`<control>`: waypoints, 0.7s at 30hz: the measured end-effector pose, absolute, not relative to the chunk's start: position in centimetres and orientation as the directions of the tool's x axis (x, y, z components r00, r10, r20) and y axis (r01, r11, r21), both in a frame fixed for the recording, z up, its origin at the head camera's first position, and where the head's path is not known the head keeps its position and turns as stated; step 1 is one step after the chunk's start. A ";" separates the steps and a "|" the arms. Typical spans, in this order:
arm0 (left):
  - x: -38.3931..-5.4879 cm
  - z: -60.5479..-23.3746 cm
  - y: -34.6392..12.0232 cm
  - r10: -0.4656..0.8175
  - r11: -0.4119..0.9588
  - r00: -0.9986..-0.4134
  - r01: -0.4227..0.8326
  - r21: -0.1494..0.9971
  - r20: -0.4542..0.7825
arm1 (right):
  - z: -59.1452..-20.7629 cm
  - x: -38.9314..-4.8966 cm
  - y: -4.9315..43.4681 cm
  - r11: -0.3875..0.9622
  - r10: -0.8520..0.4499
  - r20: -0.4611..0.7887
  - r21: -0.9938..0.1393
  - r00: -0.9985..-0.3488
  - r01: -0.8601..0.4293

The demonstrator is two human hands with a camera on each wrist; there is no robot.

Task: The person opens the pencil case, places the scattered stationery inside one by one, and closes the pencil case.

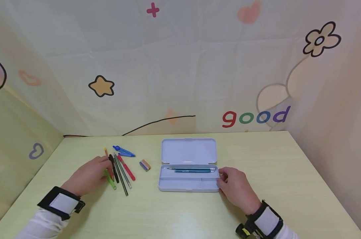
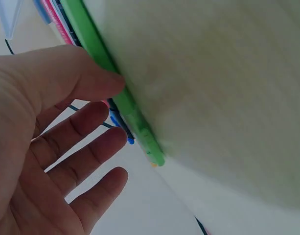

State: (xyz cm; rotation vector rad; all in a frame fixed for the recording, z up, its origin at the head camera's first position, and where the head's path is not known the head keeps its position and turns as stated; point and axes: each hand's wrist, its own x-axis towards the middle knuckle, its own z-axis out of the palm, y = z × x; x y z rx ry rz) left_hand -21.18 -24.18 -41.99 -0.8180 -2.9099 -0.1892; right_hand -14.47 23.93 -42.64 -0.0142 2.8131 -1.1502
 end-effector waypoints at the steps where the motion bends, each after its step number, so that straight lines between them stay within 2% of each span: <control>1: -21.2 -42.1 -24.3 0.512 0.847 -0.849 0.525 0.091 0.133 | -42.6 -14.5 23.9 0.715 -0.047 -0.092 -0.698 -0.995 0.031; 21: -21.1 -42.7 -25.1 0.561 0.818 -0.817 0.572 0.065 0.133 | -42.7 -14.4 23.9 0.717 -0.051 -0.078 -0.697 -0.996 0.018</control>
